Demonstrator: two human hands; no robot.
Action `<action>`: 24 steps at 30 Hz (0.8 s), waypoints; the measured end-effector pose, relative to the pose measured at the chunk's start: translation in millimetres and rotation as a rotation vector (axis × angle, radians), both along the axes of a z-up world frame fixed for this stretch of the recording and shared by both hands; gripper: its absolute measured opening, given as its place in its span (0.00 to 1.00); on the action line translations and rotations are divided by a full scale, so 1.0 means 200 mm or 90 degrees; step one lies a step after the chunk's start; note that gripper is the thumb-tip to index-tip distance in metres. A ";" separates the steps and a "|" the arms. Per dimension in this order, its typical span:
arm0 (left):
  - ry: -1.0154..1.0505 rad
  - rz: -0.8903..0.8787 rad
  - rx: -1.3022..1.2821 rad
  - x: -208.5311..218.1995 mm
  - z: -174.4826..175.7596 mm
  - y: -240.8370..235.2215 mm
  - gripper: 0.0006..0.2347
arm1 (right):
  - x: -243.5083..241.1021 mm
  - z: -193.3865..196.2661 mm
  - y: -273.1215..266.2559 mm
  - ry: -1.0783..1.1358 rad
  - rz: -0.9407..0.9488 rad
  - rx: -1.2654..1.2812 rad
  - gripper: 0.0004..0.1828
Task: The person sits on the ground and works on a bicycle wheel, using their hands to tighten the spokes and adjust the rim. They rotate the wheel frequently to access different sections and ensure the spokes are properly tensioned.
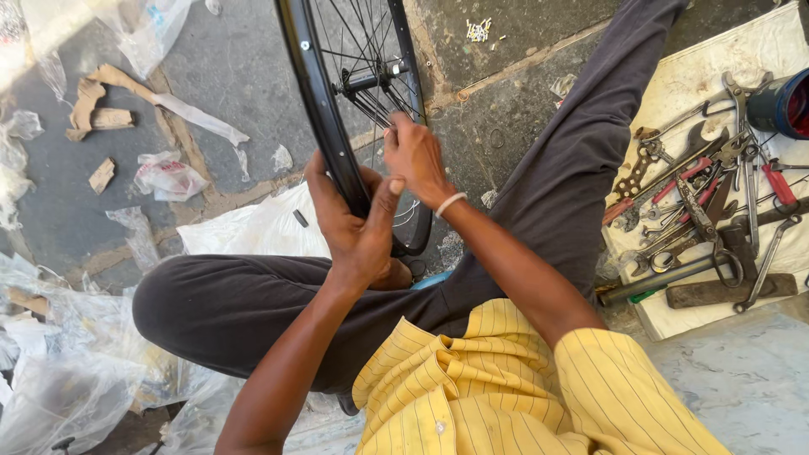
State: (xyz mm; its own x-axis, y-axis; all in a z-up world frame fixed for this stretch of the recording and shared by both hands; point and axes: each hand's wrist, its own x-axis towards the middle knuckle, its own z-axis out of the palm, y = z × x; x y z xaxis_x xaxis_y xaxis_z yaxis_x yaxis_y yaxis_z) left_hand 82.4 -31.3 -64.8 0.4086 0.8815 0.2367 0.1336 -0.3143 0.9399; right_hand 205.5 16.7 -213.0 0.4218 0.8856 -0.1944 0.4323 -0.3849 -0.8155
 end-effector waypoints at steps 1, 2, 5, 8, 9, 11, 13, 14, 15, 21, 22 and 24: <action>-0.007 0.013 0.001 0.00 0.01 0.02 0.29 | 0.01 -0.08 0.05 -0.062 -0.003 0.008 0.12; 0.005 0.029 0.027 0.00 0.02 0.03 0.28 | 0.01 -0.15 0.08 -0.122 -0.006 0.014 0.10; 0.003 0.046 0.054 0.00 0.04 0.09 0.25 | 0.00 -0.23 0.16 -0.229 -0.079 0.114 0.13; -0.026 0.035 0.014 -0.02 0.04 0.09 0.24 | -0.01 -0.22 0.23 -0.279 -0.085 0.128 0.20; -0.014 0.040 0.031 -0.02 0.03 0.09 0.25 | -0.02 -0.22 0.24 -0.291 -0.072 0.112 0.22; -0.006 0.043 0.049 -0.03 0.03 0.10 0.25 | -0.02 -0.24 0.26 -0.312 -0.055 0.112 0.20; -0.012 0.039 0.049 -0.03 0.03 0.10 0.25 | -0.03 -0.27 0.27 -0.335 -0.037 0.110 0.17; -0.019 0.037 0.046 -0.04 0.02 0.10 0.25 | -0.03 -0.29 0.27 -0.345 -0.027 0.109 0.16; -0.026 0.035 0.042 -0.04 0.02 0.11 0.25 | -0.03 -0.30 0.26 -0.355 -0.016 0.108 0.14; -0.022 0.027 0.034 -0.07 0.04 0.12 0.25 | -0.05 -0.30 0.14 -0.498 0.028 0.403 0.15; -0.032 0.017 0.029 -0.07 0.04 0.13 0.25 | -0.02 -0.28 0.15 -0.508 0.052 0.385 0.14; -0.043 0.017 0.010 -0.06 0.03 0.13 0.25 | 0.06 -0.21 0.20 -0.528 0.098 0.351 0.13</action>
State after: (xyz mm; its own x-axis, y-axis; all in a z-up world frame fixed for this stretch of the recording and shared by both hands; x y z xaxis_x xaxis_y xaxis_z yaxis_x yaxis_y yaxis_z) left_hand 69.7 -6.2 -57.9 0.3674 0.8881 0.2762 0.0785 -0.3255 0.9423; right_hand 217.7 55.9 -255.7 0.1116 0.8195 0.5621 0.9574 0.0630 -0.2819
